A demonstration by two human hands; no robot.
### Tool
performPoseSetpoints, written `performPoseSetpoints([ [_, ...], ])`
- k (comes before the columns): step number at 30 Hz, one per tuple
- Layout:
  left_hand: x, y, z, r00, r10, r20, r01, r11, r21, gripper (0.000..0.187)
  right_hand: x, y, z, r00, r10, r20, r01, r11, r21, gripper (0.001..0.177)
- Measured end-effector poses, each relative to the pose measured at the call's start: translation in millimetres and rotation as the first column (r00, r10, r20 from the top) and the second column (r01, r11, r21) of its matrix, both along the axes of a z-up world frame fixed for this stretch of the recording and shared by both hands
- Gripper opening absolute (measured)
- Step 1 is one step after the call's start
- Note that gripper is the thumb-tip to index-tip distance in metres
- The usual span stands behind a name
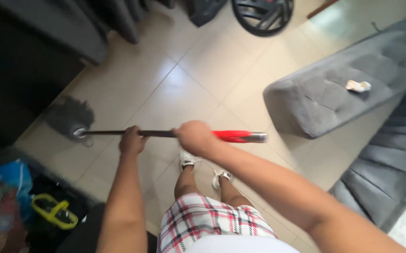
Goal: Mopping the tiled floor in a bedroom around furniture.
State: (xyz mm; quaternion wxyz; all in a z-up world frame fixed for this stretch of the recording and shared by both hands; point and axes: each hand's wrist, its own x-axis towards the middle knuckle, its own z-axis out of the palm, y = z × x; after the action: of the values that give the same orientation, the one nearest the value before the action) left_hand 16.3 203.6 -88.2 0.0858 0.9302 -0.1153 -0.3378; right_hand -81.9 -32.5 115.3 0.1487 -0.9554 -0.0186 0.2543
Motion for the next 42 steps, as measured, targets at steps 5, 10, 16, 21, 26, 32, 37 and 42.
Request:
performPoseSetpoints([
  [5,-13,-17,7,0.998,-0.029,-0.059,0.031,0.999,0.026,0.045,-17,-3,55,1.0,0.026,0.001,-0.026,0.999,-0.041,0.032],
  [10,-16,-11,-2,0.994,-0.031,-0.106,0.038,0.997,0.061,0.048,-31,19,40,0.993,-0.045,0.113,0.047,0.999,-0.017,0.035],
  [16,-9,16,-14,0.995,0.078,-0.06,-0.067,0.984,0.163,0.055,-2,50,7,0.998,-0.053,0.025,0.052,0.998,0.02,0.034],
  [21,-19,51,-16,0.991,0.028,-0.128,0.01,0.959,0.284,0.056,-27,102,-112,0.955,-0.184,-0.235,0.225,0.96,0.164,0.029],
  [26,-44,99,-25,0.986,0.069,-0.155,-0.016,0.946,0.323,0.056,-12,128,-86,0.867,-0.173,-0.468,0.344,0.886,0.31,0.029],
  [32,-70,88,-24,0.995,0.078,-0.054,-0.065,0.974,0.216,0.053,-19,113,-89,0.95,0.02,-0.311,0.06,0.968,0.245,0.029],
  [37,-100,41,-22,0.998,-0.054,0.043,0.048,0.991,0.126,0.054,-39,52,-39,0.968,0.129,-0.217,-0.086,0.976,0.199,0.053],
  [42,-131,-8,-6,1.0,-0.018,0.006,0.019,0.973,-0.228,0.013,-58,20,49,0.949,-0.033,-0.314,0.047,0.998,0.038,0.036],
])
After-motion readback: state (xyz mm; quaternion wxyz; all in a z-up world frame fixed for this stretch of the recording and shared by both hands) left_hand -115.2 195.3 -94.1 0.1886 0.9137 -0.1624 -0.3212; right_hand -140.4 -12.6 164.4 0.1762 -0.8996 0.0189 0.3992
